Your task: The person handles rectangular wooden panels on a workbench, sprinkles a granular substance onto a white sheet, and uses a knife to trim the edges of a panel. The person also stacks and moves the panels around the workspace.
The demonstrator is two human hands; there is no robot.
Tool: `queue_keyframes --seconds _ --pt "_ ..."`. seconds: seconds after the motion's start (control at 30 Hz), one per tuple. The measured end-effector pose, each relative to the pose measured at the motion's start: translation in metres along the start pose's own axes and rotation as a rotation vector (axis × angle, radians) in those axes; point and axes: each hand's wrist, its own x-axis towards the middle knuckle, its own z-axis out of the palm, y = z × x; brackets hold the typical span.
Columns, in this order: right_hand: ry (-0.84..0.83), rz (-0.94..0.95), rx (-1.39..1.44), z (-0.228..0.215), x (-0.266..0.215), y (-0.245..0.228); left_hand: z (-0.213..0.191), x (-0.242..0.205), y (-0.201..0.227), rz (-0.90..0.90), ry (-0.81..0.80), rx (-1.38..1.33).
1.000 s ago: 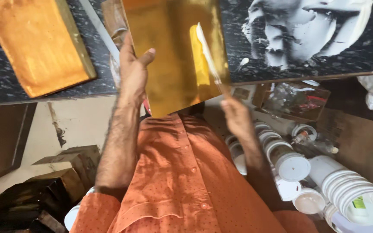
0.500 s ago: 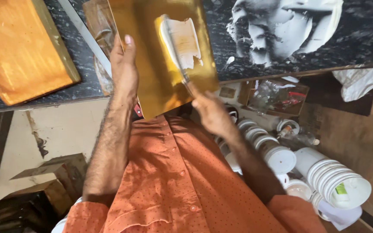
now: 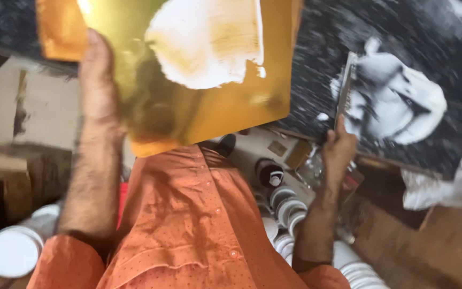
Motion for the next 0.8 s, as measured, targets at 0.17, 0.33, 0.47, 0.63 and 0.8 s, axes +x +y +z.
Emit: queue_keyframes --seconds 0.17,0.33,0.47,0.63,0.8 --pt "0.195 -0.082 -0.238 -0.031 0.019 -0.062 -0.171 -0.070 0.073 0.240 0.267 0.185" --pt "-0.216 0.068 0.953 -0.033 -0.002 -0.243 -0.293 -0.112 0.070 0.312 0.289 -0.160" --pt "-0.636 0.594 1.428 0.053 -0.016 -0.388 -0.382 -0.082 0.055 0.358 0.533 -0.732" --pt "-0.478 1.152 1.878 0.163 -0.015 -0.475 -0.405 -0.026 -0.023 0.197 0.450 -0.884" --pt "-0.363 1.292 1.852 0.197 -0.002 -0.484 -0.384 0.021 -0.052 -0.024 0.519 -0.572"
